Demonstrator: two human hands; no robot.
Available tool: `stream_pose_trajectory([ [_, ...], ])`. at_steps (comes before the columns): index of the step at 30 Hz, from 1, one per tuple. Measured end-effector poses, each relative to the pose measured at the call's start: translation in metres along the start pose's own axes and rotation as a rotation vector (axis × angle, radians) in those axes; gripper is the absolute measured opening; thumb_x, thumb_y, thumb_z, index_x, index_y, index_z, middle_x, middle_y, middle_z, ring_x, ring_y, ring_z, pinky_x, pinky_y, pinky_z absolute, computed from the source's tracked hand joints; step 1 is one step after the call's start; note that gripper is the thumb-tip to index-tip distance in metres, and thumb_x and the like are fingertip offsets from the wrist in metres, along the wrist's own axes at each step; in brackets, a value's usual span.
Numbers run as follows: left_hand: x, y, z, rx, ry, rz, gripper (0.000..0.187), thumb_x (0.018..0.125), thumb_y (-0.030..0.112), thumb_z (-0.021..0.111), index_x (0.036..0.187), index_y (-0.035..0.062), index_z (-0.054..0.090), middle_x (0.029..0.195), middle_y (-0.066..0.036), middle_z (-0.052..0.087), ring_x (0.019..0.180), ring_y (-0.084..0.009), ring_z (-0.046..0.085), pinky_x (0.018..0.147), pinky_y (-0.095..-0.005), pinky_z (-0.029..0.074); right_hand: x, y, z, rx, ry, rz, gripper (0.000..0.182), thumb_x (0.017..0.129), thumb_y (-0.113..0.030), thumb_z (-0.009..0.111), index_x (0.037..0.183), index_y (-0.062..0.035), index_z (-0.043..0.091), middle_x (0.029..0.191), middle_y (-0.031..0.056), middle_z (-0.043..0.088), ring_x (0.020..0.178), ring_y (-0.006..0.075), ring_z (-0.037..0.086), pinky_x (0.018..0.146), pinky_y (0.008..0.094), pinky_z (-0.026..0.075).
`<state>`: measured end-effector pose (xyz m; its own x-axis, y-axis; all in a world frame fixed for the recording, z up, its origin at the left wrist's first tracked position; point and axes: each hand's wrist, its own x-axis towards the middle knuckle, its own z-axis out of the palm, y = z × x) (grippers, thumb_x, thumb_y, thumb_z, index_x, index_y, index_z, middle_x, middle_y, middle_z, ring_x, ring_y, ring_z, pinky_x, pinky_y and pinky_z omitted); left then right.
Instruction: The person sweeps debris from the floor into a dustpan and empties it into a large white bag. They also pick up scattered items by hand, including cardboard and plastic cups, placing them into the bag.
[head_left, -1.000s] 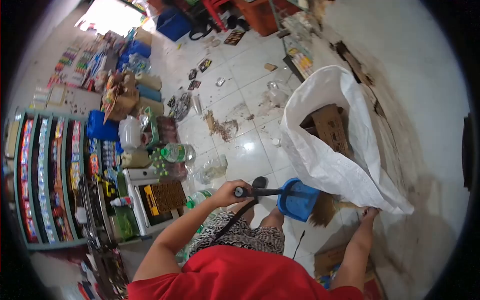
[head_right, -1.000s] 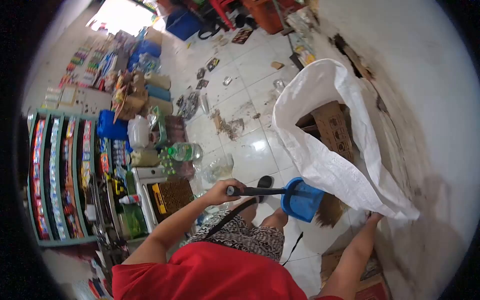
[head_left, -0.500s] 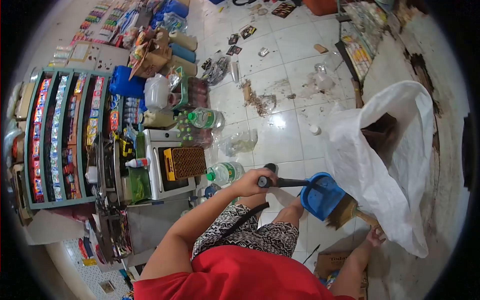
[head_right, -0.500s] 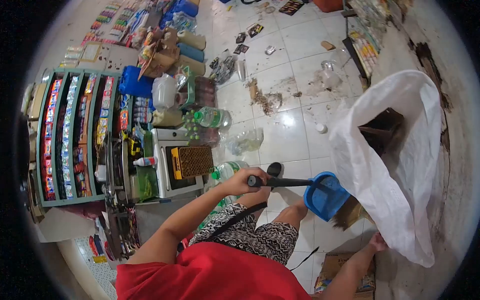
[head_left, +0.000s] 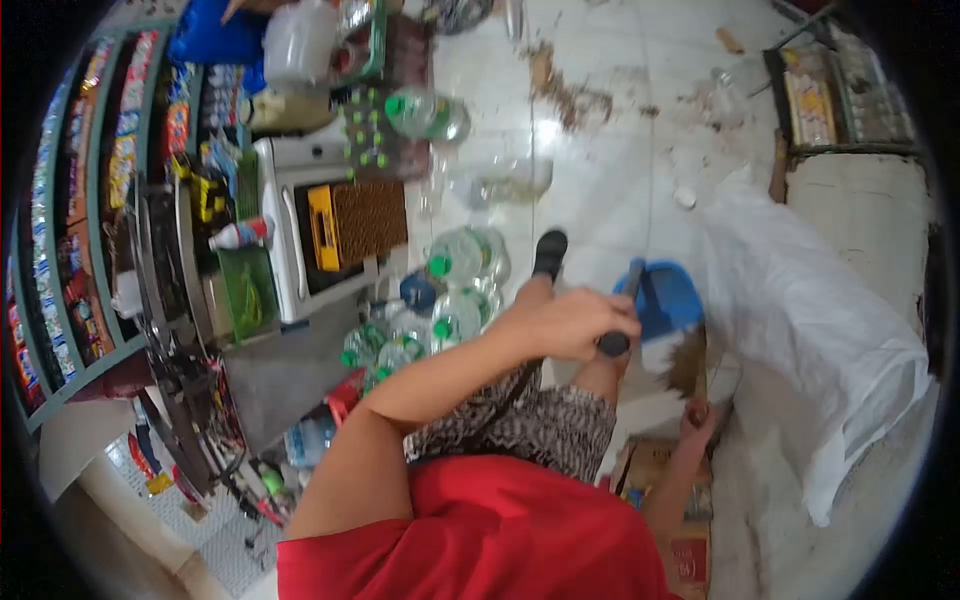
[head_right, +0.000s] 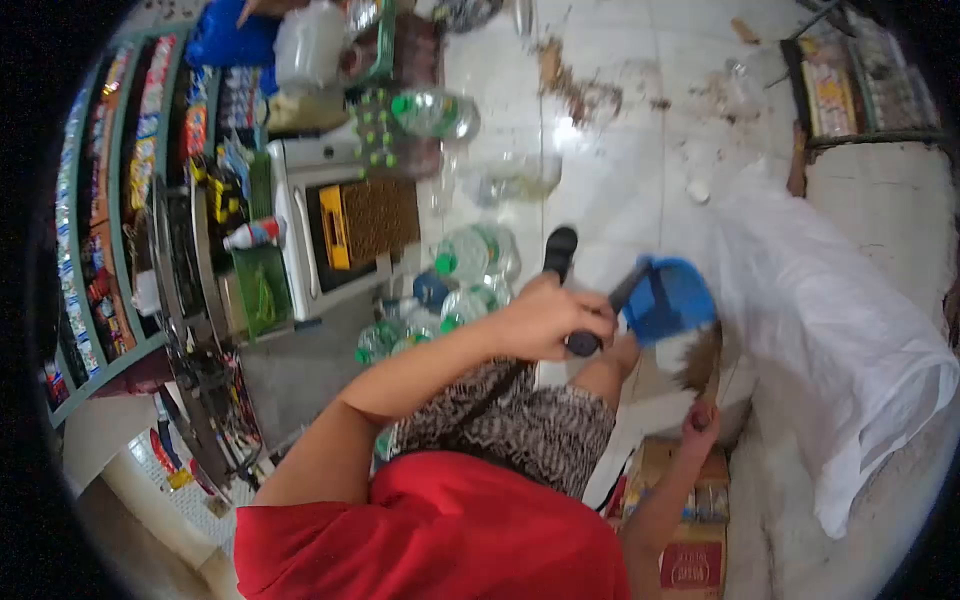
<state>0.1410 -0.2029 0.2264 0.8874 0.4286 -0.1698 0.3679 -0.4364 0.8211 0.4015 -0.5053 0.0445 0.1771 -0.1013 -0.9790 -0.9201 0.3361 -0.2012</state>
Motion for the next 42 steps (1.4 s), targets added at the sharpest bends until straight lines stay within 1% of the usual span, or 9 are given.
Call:
stream_pose_trajectory([
  [4, -0.054, -0.015, -0.069, -0.039, 0.048, -0.144, 0.027, 0.05, 0.009, 0.058, 0.076, 0.0121, 0.053, 0.084, -0.001, 0.053, 0.071, -0.0204, 0.054, 0.059, -0.0312, 0.041, -0.106, 0.095, 0.047, -0.558, -0.089, -0.052, 0.018, 0.076, -0.014, 0.046, 0.084, 0.0017, 0.041, 0.067, 0.0093, 0.048, 0.05, 0.0137, 0.047, 0.039, 0.0188, 0.041],
  [10, -0.151, 0.006, -0.175, -0.241, 0.91, -0.483, 0.024, 0.055, 0.002, 0.064, 0.077, 0.0031, 0.054, 0.075, -0.004, 0.055, 0.07, -0.0126, 0.054, 0.061, -0.0237, 0.042, -0.198, 0.114, 0.11, -0.792, -0.305, 0.208, 0.021, 0.08, -0.028, 0.04, 0.089, -0.009, 0.037, 0.066, 0.0059, 0.048, 0.04, 0.0104, 0.041, 0.029, 0.0179, 0.034],
  [17, -0.227, 0.001, -0.208, -0.308, 1.617, 0.398, 0.011, 0.077, 0.016, 0.043, 0.074, 0.0056, 0.043, 0.073, -0.008, 0.043, 0.061, -0.0216, 0.048, 0.074, -0.0428, 0.038, -0.217, 0.221, 0.18, -1.332, -0.568, 0.312, 0.048, 0.078, -0.023, 0.043, 0.121, -0.0219, 0.023, 0.067, 0.0054, 0.043, 0.035, 0.0111, 0.037, 0.028, 0.0198, 0.033],
  [24, -0.253, -0.009, -0.214, 0.232, 2.051, 0.222, 0.015, 0.074, 0.02, 0.051, 0.066, 0.009, 0.045, 0.063, -0.001, 0.044, 0.058, -0.0129, 0.043, 0.068, -0.0313, 0.034, -0.168, 0.39, 0.216, -1.81, -0.816, 0.636, 0.054, 0.073, -0.016, 0.048, 0.122, -0.0151, 0.026, 0.092, 0.0006, 0.043, 0.072, 0.0079, 0.046, 0.048, 0.0196, 0.039],
  [29, -0.24, -0.046, -0.199, 0.442, 2.312, 0.176, 0.02, 0.069, 0.021, 0.05, 0.059, 0.0059, 0.042, 0.053, -0.004, 0.043, 0.049, -0.0191, 0.045, 0.055, -0.0354, 0.039, -0.026, 0.514, 0.215, -2.367, -1.142, 0.075, 0.024, 0.067, -0.019, 0.054, 0.087, -0.0072, 0.048, 0.078, 0.0055, 0.051, 0.073, 0.0157, 0.05, 0.058, 0.0338, 0.044],
  [30, -0.251, -0.046, -0.194, 0.352, 2.276, 0.228, 0.021, 0.069, 0.022, 0.051, 0.059, 0.0062, 0.042, 0.053, -0.004, 0.043, 0.049, -0.0186, 0.045, 0.054, -0.0346, 0.039, 0.046, 0.502, 0.21, -1.841, -2.153, -0.528, 0.023, 0.065, -0.017, 0.054, 0.085, -0.0055, 0.051, 0.071, 0.0081, 0.052, 0.071, 0.0164, 0.051, 0.057, 0.0358, 0.043],
  [31, -0.257, -0.046, -0.19, 0.274, 2.246, 0.28, 0.021, 0.069, 0.022, 0.051, 0.059, 0.0065, 0.041, 0.052, -0.004, 0.042, 0.048, -0.0182, 0.045, 0.054, -0.0339, 0.039, 0.084, 0.48, 0.224, -2.143, -1.893, -0.285, 0.031, 0.066, -0.014, 0.055, 0.094, -0.0058, 0.05, 0.071, 0.0066, 0.053, 0.071, 0.0136, 0.05, 0.057, 0.0334, 0.043],
  [32, -0.255, -0.052, -0.187, 0.324, 2.299, 0.21, 0.023, 0.07, 0.024, 0.051, 0.059, 0.0075, 0.04, 0.053, -0.003, 0.042, 0.048, -0.0172, 0.045, 0.053, -0.032, 0.039, 0.03, 0.46, 0.247, -2.12, -0.954, 0.106, 0.041, 0.066, -0.015, 0.057, 0.105, -0.0068, 0.046, 0.073, 0.0041, 0.053, 0.066, 0.0122, 0.05, 0.053, 0.0306, 0.043],
  [42, -0.231, -0.092, -0.167, 0.16, 2.29, 0.023, 0.017, 0.075, 0.021, 0.051, 0.066, 0.0071, 0.045, 0.061, 0.0, 0.043, 0.054, -0.0145, 0.043, 0.062, -0.0295, 0.038, -0.129, 0.245, 0.285, -2.326, -0.436, -0.49, 0.043, 0.073, -0.013, 0.052, 0.114, -0.01, 0.039, 0.062, 0.0028, 0.048, 0.039, 0.0081, 0.039, 0.032, 0.0202, 0.032],
])
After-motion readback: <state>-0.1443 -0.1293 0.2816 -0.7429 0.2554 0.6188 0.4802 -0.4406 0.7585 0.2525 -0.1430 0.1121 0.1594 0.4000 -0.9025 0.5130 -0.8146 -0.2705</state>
